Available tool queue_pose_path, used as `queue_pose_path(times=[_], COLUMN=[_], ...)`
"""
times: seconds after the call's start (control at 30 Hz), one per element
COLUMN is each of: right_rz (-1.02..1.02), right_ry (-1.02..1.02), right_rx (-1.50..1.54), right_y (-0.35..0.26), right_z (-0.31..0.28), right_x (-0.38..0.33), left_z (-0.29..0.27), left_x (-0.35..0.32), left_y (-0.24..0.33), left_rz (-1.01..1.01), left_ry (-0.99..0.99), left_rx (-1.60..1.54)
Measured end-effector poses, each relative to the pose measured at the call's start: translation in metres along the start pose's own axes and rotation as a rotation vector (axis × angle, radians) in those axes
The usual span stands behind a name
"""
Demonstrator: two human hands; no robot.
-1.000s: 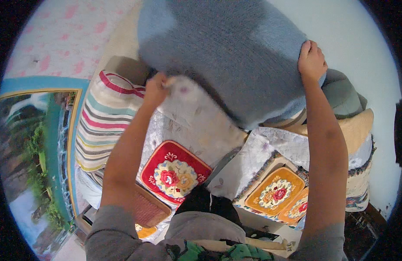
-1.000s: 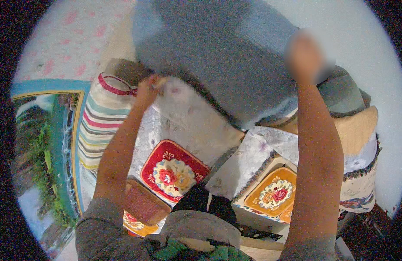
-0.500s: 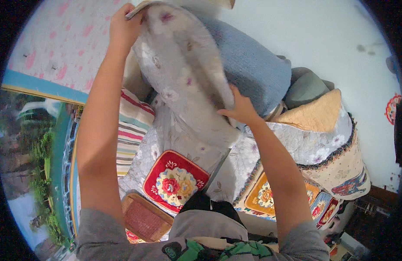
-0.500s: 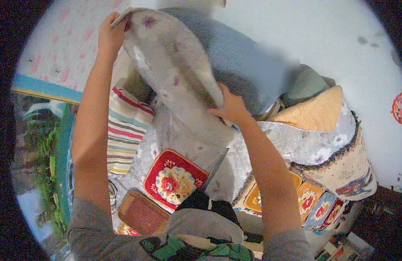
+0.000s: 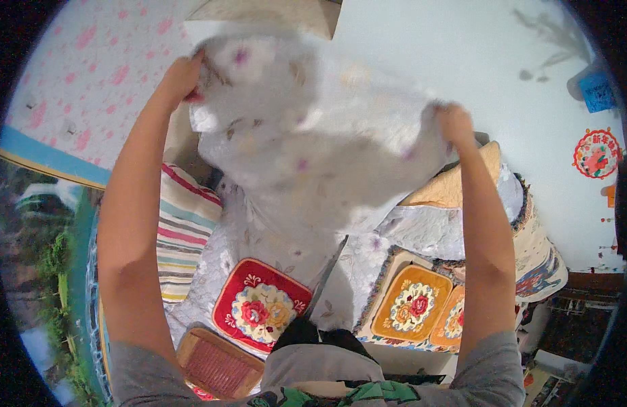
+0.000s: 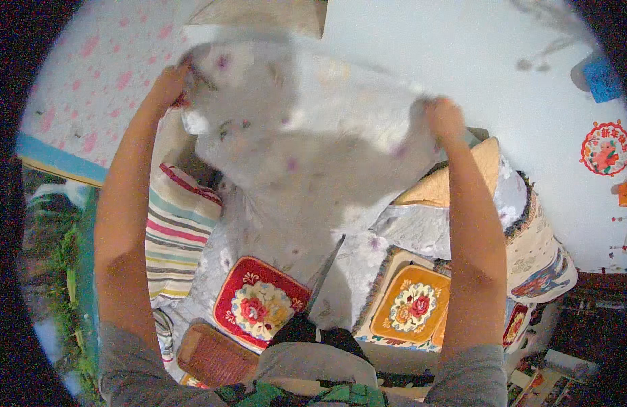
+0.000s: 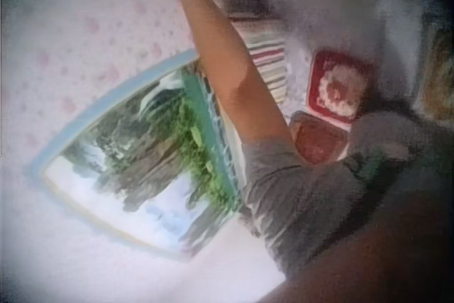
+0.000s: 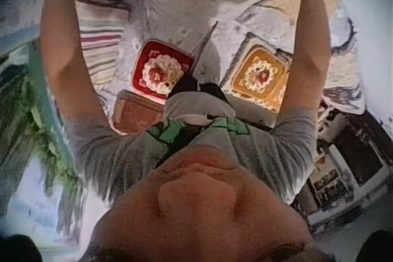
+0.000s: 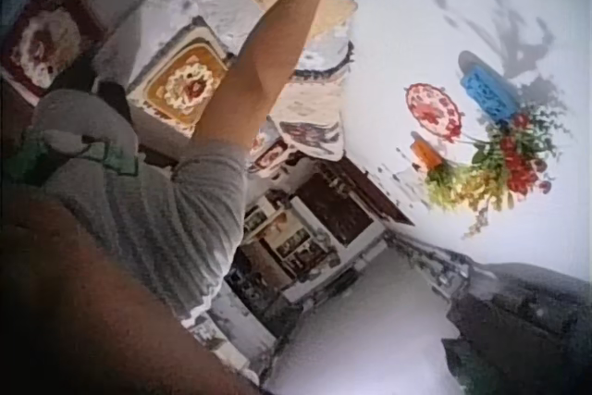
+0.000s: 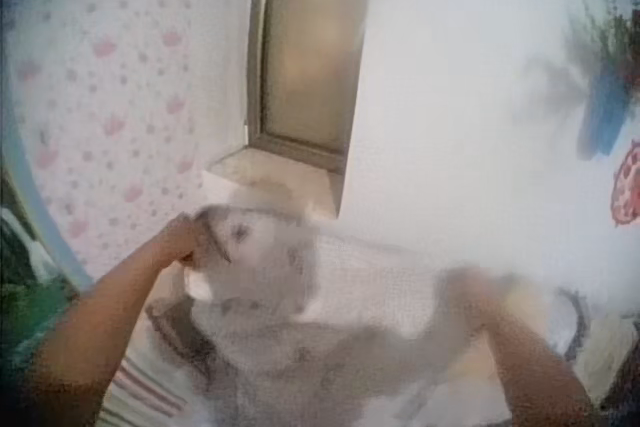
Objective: The person sits on the floor and wipes a small blue stool with a cloth, then stands to arrange multiple decorative cushions and a large floral-patterned throw on a sofa. The person lifts, flips, and repositions the cushions and throw to tidy the seating area.
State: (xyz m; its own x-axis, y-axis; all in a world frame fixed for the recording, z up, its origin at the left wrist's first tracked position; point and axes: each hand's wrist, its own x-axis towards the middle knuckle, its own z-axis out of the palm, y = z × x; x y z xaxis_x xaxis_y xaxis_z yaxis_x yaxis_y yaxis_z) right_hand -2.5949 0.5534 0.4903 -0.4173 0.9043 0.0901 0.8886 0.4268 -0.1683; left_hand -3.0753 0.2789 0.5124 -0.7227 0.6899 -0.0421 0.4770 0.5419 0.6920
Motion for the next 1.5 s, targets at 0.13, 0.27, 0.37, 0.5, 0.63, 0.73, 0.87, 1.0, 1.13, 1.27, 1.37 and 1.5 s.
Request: queue_pose_path(times=[0.13,0.27,0.37,0.5,0.63,0.73,0.87,1.0,1.13,1.27,1.37,1.5], right_rz=[0.102,0.098,-0.028,-0.16,-0.511,-0.116,-0.194,-0.229,-0.27,-0.085,0.024,-0.085], right_ry=[0.456,0.524,0.124,0.147,0.541,0.195,0.279,0.398,0.49,0.643,0.638,0.706], right_rx=[0.081,0.388,0.279,-0.082,-0.434,0.03,0.121,0.18,0.117,-0.25,-0.236,-0.116], right_y=[-0.02,-0.041,-0.069,-0.062,-0.052,-0.058,-0.031,-0.021,-0.01,-0.026,0.008,0.003], right_z=[-0.027,0.043,0.117,0.172,0.185,0.202,0.215,0.221,0.212,0.178,0.186,0.231], right_x=[0.051,0.071,0.051,0.039,0.037,0.05,0.063,0.074,0.079,0.09,0.121,0.117], left_z=[0.022,0.083,0.139,0.178,0.135,0.1,0.098,0.091,0.095,0.066,0.077,0.106], left_x=[0.064,0.15,0.154,0.127,0.104,0.117,0.106,0.108,0.117,0.132,0.159,0.167], left_y=[0.049,-0.001,-0.039,-0.064,-0.064,-0.102,-0.105,-0.098,-0.079,-0.076,-0.069,-0.065], left_rz=[0.071,0.267,0.292,0.444,0.426,0.291,-0.288,-0.206,-0.197,-0.073,0.103,0.058], left_ry=[0.125,-0.163,-0.195,-0.029,0.207,0.379,0.07,0.092,0.168,0.152,0.184,0.453], left_rx=[-0.606,-0.559,-0.01,0.513,0.336,0.593,-0.371,-0.088,-0.29,-0.347,0.005,0.101])
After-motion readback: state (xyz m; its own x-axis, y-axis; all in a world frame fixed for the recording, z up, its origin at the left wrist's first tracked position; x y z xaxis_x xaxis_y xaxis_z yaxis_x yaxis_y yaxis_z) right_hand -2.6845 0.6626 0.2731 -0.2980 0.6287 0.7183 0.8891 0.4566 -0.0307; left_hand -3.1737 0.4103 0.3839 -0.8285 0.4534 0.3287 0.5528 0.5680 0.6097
